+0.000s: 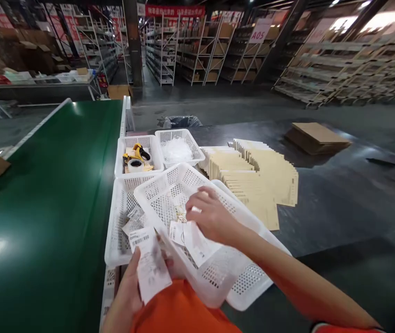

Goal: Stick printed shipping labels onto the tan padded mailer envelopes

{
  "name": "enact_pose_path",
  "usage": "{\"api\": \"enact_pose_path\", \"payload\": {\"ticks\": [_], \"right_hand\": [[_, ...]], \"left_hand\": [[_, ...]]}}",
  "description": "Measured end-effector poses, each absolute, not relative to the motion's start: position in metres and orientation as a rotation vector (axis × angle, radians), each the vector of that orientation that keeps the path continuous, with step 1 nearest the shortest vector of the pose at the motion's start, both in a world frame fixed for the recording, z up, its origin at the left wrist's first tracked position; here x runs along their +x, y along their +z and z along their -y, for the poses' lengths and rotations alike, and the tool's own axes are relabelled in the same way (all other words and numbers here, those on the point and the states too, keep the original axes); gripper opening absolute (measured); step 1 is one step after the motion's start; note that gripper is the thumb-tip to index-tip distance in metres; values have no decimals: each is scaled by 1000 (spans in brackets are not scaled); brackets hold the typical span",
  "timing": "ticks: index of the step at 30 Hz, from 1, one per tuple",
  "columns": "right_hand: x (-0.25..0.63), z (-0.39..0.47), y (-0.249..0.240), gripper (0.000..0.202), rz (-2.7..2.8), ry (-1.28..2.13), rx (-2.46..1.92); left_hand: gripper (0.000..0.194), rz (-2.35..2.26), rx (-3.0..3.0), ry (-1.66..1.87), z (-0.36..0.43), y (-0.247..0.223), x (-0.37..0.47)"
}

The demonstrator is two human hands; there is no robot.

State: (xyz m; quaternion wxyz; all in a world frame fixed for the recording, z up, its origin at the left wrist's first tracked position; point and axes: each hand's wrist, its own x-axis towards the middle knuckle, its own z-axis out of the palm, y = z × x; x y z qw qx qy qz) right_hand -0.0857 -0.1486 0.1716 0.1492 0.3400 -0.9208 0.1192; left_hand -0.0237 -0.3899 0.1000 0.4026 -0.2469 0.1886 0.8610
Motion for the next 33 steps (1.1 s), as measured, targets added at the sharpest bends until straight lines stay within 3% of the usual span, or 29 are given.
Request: {"api": "enact_pose_path", "payload": {"ticks": [3, 5, 8, 11, 15, 17, 20, 23, 28, 33], "right_hand": [[-59, 201, 176, 18, 2469, 440, 1533], [-55, 219, 171, 26, 2410, 546, 1617], [-72, 204, 155, 36, 2542, 754, 1182], [-93, 162, 129, 33, 2982, 630, 725], [-92, 122, 79, 45, 3679, 81, 681], [-82, 115, 60, 49, 3761, -9, 661], [-75, 108, 53, 29, 3750, 35, 616], [-81, 97, 79, 12, 3763, 135, 646], [-88, 111, 173, 26, 3308, 562, 940], [-73, 198, 206, 14, 2735, 411, 1710]], "left_hand": [[51, -482, -598, 2184, 381, 100, -24], [48, -481, -568, 2205, 377, 99, -22], [56, -379, -481, 2207, 381, 98, -18], [49, -374, -482, 2218, 391, 97, -12], [47, -446, -593, 2192, 397, 97, 1], [50, -435, -577, 2183, 396, 98, 6], [53, -420, -552, 2178, 394, 100, 8], [54, -472, -612, 2165, 398, 104, 1], [54, -544, -689, 2193, 399, 108, -15], [48, -517, -706, 2143, 384, 97, -18]]}}
